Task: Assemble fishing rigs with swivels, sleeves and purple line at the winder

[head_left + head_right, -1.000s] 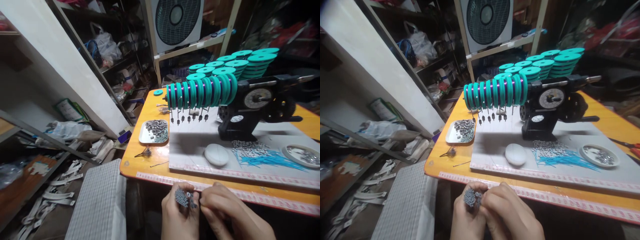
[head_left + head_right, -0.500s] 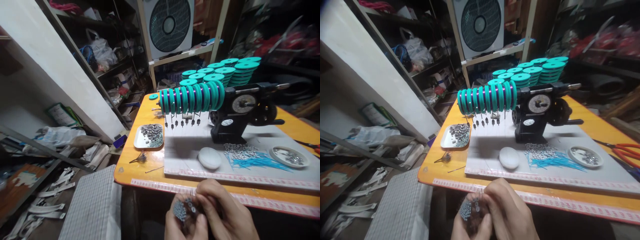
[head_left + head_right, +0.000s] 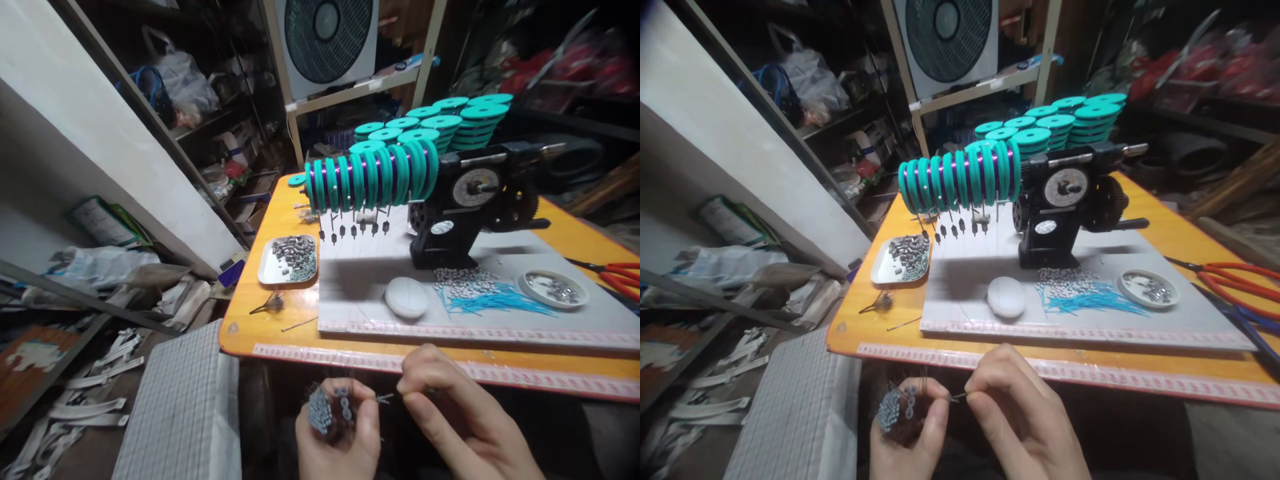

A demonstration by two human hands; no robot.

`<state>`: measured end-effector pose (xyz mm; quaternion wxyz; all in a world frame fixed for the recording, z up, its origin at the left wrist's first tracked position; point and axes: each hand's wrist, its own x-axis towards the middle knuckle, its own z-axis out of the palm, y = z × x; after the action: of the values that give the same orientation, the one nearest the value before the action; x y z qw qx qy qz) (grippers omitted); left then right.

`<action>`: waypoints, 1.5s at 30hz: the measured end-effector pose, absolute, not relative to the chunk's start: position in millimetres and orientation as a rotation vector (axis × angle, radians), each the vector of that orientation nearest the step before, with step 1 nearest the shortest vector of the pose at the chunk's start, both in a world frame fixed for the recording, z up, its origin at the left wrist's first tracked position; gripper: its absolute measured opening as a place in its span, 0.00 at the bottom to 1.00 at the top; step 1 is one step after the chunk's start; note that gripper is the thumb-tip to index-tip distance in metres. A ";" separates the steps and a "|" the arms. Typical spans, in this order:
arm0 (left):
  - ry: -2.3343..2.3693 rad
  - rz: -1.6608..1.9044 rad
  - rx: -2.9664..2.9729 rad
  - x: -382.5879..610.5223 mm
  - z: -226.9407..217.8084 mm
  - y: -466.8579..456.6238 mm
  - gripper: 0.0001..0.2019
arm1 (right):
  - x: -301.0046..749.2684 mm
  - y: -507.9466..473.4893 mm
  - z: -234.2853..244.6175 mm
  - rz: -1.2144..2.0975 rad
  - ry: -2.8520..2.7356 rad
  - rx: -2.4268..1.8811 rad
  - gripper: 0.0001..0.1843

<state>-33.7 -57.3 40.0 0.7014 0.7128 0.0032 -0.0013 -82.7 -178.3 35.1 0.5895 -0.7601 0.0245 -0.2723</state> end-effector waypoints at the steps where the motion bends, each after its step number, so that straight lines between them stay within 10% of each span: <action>1: 0.003 -0.010 1.590 -33.6 43.2 -55.8 0.06 | -83.7 -178.4 36.8 -0.598 0.061 -1.761 0.05; 45: -0.025 -0.334 1.622 -34.7 38.2 -28.5 0.10 | -93.0 -189.9 45.2 -0.479 -0.227 -2.225 0.14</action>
<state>-34.7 -28.5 38.2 0.6762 0.7215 -0.0111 -0.1485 -93.0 -189.9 45.2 0.4141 -0.8854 -0.0904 -0.1906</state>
